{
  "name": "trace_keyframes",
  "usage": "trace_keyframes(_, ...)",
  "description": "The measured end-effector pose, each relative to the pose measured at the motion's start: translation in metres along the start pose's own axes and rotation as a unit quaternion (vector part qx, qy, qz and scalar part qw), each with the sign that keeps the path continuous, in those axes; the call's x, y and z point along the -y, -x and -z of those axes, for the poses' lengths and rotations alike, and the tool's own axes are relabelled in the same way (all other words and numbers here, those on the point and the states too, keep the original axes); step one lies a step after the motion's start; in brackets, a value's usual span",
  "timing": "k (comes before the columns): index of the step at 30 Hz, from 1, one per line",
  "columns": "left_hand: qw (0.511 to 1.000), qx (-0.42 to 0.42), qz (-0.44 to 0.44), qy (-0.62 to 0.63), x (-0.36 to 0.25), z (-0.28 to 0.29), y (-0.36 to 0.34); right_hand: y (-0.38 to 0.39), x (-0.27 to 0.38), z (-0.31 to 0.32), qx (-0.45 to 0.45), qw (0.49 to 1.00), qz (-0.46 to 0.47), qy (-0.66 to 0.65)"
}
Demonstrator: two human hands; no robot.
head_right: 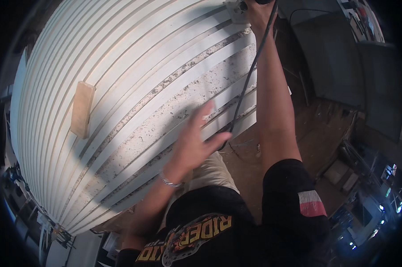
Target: The person uses a handheld router to cut grooves into a large white slatted wooden panel, moving the tool along the pre-existing slots and occasionally using their hands to guide the power cord and brush away sawdust.
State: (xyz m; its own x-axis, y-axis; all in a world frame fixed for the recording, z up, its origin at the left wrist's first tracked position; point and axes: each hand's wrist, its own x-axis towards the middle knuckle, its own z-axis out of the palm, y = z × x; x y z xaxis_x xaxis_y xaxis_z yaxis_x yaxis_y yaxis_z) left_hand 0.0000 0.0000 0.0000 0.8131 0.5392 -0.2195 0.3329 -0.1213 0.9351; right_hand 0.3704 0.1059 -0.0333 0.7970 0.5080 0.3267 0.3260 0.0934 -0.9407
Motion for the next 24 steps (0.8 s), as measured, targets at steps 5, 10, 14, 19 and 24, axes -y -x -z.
trace_keyframes(5, 0.997, 0.050, -0.013, 0.052, 0.000, -0.051, -0.012, 0.007, -0.001, -0.012, -0.028, 1.000, 0.000, -0.004)
trace_keyframes(10, 0.963, 0.165, 0.083, 0.195, -0.009, -0.049, -0.001, 0.000, 0.000, -0.004, -0.026, 0.999, 0.022, 0.036)
trace_keyframes(14, 0.975, 0.134, 0.059, 0.170, 0.001, -0.051, 0.020, -0.002, -0.008, -0.013, -0.015, 1.000, 0.021, -0.001)
trace_keyframes(19, 0.975, 0.133, 0.054, 0.168, 0.000, -0.050, 0.026, -0.005, 0.001, -0.012, 0.023, 0.999, 0.021, -0.033)
trace_keyframes(24, 0.968, 0.129, 0.070, 0.203, 0.006, -0.050, 0.027, -0.003, 0.007, -0.017, 0.010, 1.000, -0.005, -0.015)
